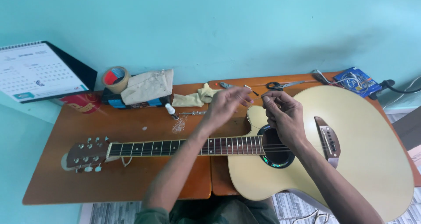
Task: The person prepares a guitar string by wrapping the end with a small piece of tape. They then thread the string through the bridge of the acoustic guitar and secure it in place.
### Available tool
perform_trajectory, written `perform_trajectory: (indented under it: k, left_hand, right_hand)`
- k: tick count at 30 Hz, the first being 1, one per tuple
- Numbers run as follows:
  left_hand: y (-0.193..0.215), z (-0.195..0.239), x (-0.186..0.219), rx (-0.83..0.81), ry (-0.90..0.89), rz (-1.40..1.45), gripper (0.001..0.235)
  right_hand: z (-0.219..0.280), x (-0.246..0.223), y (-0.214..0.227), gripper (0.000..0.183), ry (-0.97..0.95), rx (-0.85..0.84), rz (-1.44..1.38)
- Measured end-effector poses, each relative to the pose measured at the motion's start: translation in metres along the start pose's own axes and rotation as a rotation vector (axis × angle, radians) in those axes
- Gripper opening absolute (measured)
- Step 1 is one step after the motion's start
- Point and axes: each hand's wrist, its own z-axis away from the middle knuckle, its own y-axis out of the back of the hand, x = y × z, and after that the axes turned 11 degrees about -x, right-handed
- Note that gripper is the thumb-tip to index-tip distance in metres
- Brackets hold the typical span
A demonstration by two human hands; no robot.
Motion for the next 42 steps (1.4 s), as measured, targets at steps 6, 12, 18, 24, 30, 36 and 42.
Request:
perform_trajectory:
  k: [6, 12, 18, 24, 30, 36, 42]
  left_hand:
    - [-0.04, 0.084, 0.026, 0.173, -0.128, 0.117, 0.019]
    - [-0.071, 0.151, 0.033, 0.296, -0.019, 0.385, 0.033]
    - [-0.102, 0.216, 0.026, 0.351, -0.051, 0.274, 0.019]
    - [-0.109, 0.292, 0.028, 0.39, -0.077, 0.282, 0.021]
    - [-0.103, 0.332, 0.022, 0.376, -0.188, 0.067, 0.032]
    - [-0.096, 0.333, 0.013, 0.342, -0.219, 0.239, 0.024]
    - [-0.108, 0.322, 0.01, 0.384, -0.172, 0.321, 0.025]
  right_hand:
    - [0.054, -0.005, -0.03, 0.009, 0.053, 0.016, 0.024]
    - [0.117, 0.008, -0.047, 0.005, 0.164, 0.037, 0.055]
    - [0.17, 0.045, -0.067, 0.006, 0.195, 0.009, -0.061]
    - [0.234, 0.04, -0.095, 0.01, 0.193, -0.057, -0.167]
    - [0.256, 0.059, -0.118, 0.007, 0.258, -0.086, -0.227]
    - [0.252, 0.046, -0.114, 0.005, 0.467, -0.291, 0.011]
    - [0.244, 0.061, -0.096, 0.018, 0.5, -0.296, 0.036]
